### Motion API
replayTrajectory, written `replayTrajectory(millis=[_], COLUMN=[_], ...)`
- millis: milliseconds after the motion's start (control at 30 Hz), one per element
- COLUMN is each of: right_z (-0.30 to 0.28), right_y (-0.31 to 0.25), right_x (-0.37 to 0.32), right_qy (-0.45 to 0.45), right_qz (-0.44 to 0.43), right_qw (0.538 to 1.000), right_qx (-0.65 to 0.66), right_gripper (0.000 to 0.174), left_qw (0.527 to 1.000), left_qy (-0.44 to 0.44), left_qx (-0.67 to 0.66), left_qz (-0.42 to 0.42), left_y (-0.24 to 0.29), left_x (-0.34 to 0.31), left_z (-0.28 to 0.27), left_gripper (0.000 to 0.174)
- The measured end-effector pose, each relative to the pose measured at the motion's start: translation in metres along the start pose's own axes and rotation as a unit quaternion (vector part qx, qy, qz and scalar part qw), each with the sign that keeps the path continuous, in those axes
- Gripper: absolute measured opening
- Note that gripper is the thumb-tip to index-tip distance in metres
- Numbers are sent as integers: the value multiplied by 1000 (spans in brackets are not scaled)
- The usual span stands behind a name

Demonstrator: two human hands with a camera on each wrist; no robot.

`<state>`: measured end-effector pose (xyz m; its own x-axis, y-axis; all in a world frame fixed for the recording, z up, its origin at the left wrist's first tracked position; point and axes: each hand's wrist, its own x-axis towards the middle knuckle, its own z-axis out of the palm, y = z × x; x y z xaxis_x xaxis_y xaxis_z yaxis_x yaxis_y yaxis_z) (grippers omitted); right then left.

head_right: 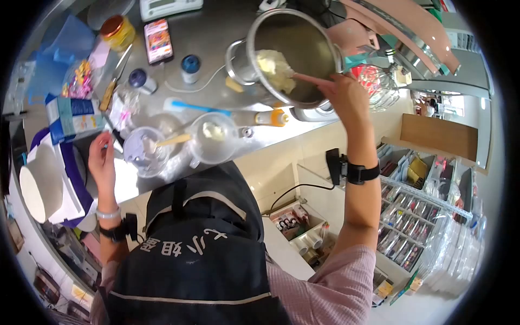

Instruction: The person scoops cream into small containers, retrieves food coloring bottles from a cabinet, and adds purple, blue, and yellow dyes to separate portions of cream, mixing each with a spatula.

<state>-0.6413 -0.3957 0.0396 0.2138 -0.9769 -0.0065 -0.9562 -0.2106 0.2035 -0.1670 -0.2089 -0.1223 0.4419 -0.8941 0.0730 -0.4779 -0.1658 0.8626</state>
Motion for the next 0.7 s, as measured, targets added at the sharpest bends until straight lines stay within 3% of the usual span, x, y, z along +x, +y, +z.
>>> replayTrajectory(millis=[33,100,200,533,700], right_z=[4,12,-12,-29,1], right_y=[0,9,10,35,40], right_x=[4,14,12,13,28], right_qy=[-1,-93,-109,-22,-102], right_qz=[3,-6,-66,-58,-130], right_qw=[999,990,991,998,986], right_qx=[-39,-110,-39,-12,-16], right_gripper=[29,26,23,14,15], left_qw=[1000,997,996,994,993], left_qy=[14,49,46,49,61], left_qx=[2,-55,-68,-96,-98], left_qz=[13,33,28,12,6], left_y=[10,14,42,87,95], left_x=[-3,-7,-5,-11,-16], left_z=[3,14,28,76,84], left_gripper=[22,20,18,16,16])
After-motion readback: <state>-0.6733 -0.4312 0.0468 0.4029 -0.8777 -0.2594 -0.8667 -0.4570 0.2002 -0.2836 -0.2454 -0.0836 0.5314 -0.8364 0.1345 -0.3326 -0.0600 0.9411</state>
